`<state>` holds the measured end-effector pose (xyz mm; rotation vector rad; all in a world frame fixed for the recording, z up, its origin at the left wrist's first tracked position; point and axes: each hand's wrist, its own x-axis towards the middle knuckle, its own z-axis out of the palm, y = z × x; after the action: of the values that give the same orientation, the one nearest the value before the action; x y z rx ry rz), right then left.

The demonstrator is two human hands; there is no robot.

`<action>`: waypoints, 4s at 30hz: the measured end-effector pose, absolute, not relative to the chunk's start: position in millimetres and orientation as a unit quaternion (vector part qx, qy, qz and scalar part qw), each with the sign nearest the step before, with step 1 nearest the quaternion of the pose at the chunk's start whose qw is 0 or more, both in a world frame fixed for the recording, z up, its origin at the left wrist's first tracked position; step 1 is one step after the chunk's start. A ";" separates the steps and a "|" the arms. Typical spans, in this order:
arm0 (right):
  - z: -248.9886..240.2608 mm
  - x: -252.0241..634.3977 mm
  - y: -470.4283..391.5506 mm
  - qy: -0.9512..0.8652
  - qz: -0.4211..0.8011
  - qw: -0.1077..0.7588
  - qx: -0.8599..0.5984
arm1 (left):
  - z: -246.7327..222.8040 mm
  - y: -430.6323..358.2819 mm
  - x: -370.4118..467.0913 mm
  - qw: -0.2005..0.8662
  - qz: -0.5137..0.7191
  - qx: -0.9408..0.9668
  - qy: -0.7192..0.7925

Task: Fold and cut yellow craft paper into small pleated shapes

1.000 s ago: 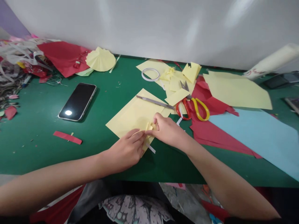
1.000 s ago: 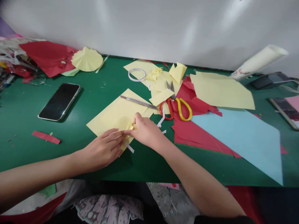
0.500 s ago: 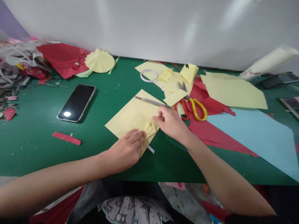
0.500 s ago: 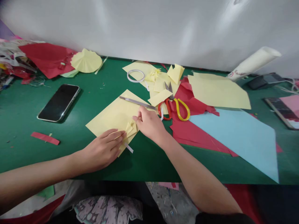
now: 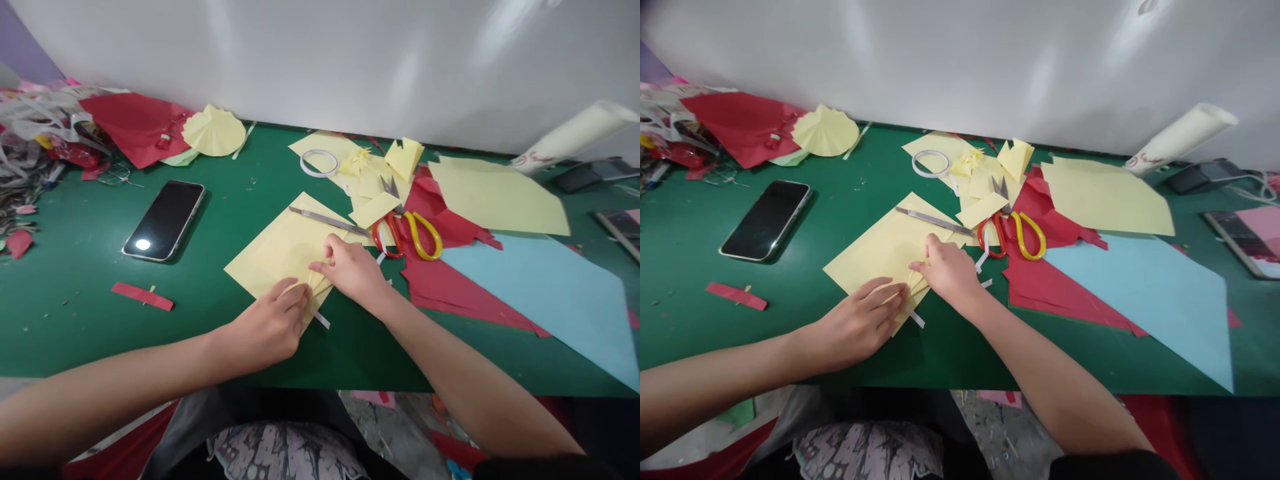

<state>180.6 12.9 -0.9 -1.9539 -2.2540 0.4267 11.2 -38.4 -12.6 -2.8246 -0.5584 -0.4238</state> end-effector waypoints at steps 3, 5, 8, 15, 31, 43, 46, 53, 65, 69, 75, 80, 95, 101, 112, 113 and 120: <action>-2.2 179.6 13.7 -0.746 0.133 0.061 -0.650 | -11.9 -40.6 9.6 0.112 -0.147 -0.966 -0.180; -2.9 178.7 14.0 -0.746 0.127 0.052 -0.651 | -11.0 -42.1 8.0 0.106 -0.145 -0.969 -0.171; -2.0 178.6 14.0 -0.748 0.116 0.040 -0.653 | -9.5 -42.9 6.0 0.098 -0.146 -0.970 -0.170; 11.1 183.6 9.0 -0.787 0.179 0.012 -0.591 | -9.9 -41.1 6.2 0.087 -0.145 -0.970 -0.176; 2.6 194.3 15.8 -0.758 0.199 0.053 -0.619 | -10.4 -44.6 3.6 0.094 -0.160 -0.967 -0.173; 17.1 202.5 14.5 -0.944 0.110 0.101 -0.295 | -13.0 -42.0 3.0 0.049 -0.193 -0.958 -0.206; 14.5 203.3 14.7 -0.953 0.095 0.079 -0.276 | -12.4 -41.7 2.5 0.024 -0.224 -0.950 -0.217; 11.0 202.2 15.3 -0.957 0.112 0.078 -0.257 | -6.2 -40.5 3.9 0.000 -0.179 -0.945 -0.273; 10.6 200.7 16.1 -0.959 0.131 0.053 -0.245 | -9.8 -41.2 6.3 -0.041 -0.086 -0.949 -0.301; 8.5 198.8 16.4 -0.956 0.140 0.056 -0.250 | -8.6 -42.4 7.0 -0.067 -0.084 -0.943 -0.315; 5.9 195.7 17.4 -0.944 0.172 0.076 -0.270 | -10.0 -42.9 7.0 -0.070 -0.115 -0.947 -0.291; 4.1 193.2 17.5 -0.933 0.191 0.078 -0.294 | -13.4 -42.8 6.5 -0.025 -0.143 -0.954 -0.263; 4.3 189.3 15.6 -0.913 0.223 0.073 -0.333 | -9.1 -43.8 6.6 0.011 -0.191 -0.942 -0.276; 4.7 188.7 15.9 -0.910 0.231 0.075 -0.336 | -6.9 -42.3 10.1 -0.005 -0.081 -0.937 -0.340; 2.6 191.6 16.8 -0.876 0.275 0.116 -0.378 | -7.7 -43.1 8.8 -0.088 -0.091 -0.936 -0.329; 1.9 191.6 16.4 -0.870 0.278 0.123 -0.389 | -7.7 -43.1 8.9 -0.094 -0.092 -0.934 -0.332; -4.8 189.2 15.4 -0.842 0.252 0.145 -0.455 | -6.3 -43.8 9.8 -0.106 -0.104 -0.930 -0.335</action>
<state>189.2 15.4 -4.8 -1.3101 -2.4259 0.7264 9.8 -43.8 -6.3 -3.1379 -1.1299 -0.3514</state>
